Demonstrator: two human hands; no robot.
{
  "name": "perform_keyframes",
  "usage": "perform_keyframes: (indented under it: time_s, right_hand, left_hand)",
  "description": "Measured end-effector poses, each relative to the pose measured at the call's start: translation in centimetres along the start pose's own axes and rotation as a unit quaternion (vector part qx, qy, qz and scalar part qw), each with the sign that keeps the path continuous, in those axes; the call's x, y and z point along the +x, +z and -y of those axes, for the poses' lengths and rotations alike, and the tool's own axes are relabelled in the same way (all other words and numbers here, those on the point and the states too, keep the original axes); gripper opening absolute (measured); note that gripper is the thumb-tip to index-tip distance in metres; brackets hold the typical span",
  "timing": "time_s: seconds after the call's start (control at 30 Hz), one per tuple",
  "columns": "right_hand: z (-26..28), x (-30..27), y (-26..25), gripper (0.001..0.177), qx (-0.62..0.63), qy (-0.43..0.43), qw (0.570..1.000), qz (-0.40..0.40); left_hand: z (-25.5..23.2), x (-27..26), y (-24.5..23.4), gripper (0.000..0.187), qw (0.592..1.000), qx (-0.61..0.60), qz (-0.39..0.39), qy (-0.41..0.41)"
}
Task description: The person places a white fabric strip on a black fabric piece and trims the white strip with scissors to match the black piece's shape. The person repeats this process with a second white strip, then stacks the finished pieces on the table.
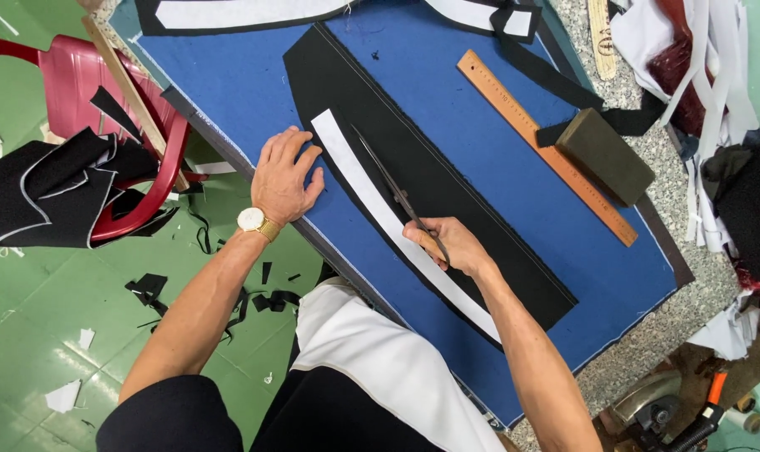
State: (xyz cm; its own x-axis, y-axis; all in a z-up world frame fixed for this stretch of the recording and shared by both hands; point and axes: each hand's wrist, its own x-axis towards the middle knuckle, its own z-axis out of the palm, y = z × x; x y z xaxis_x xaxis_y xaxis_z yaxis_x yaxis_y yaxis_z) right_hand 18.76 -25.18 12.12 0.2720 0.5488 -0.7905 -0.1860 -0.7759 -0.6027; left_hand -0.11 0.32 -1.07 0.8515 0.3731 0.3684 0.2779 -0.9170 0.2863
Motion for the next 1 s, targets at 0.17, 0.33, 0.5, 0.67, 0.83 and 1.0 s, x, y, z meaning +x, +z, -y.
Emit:
perform_keyframes:
  time_s: [0.17,0.33,0.5,0.67,0.83,1.0]
  right_hand:
    - [-0.3,0.3,0.1,0.043,0.003,0.01,1.0,0.005]
    - [-0.1,1.0,-0.1,0.056,-0.01,0.012,1.0,0.014]
    - [0.9,2.0,0.2,0.057,-0.002,-0.005,1.0,0.018]
    - [1.9,1.9,0.8,0.053,0.015,-0.008,1.0,0.007]
    - [1.1,2.7,0.6,0.056,0.022,-0.003,1.0,0.009]
    - [2.0,2.7,0.7,0.068,0.011,0.005,1.0,0.015]
  left_hand:
    - [0.2,-0.1,0.3,0.028,1.0,0.003,-0.003,0.001]
    - [0.3,-0.1,0.5,0.029,1.0,0.005,-0.014,0.008]
    - [0.2,-0.1,0.4,0.028,1.0,0.003,-0.014,0.007]
    - [0.1,-0.1,0.3,0.028,1.0,0.004,-0.013,0.004]
    - [0.1,-0.1,0.5,0.028,1.0,-0.008,-0.016,-0.001]
    - [0.2,-0.3,0.6,0.028,1.0,-0.003,-0.031,0.007]
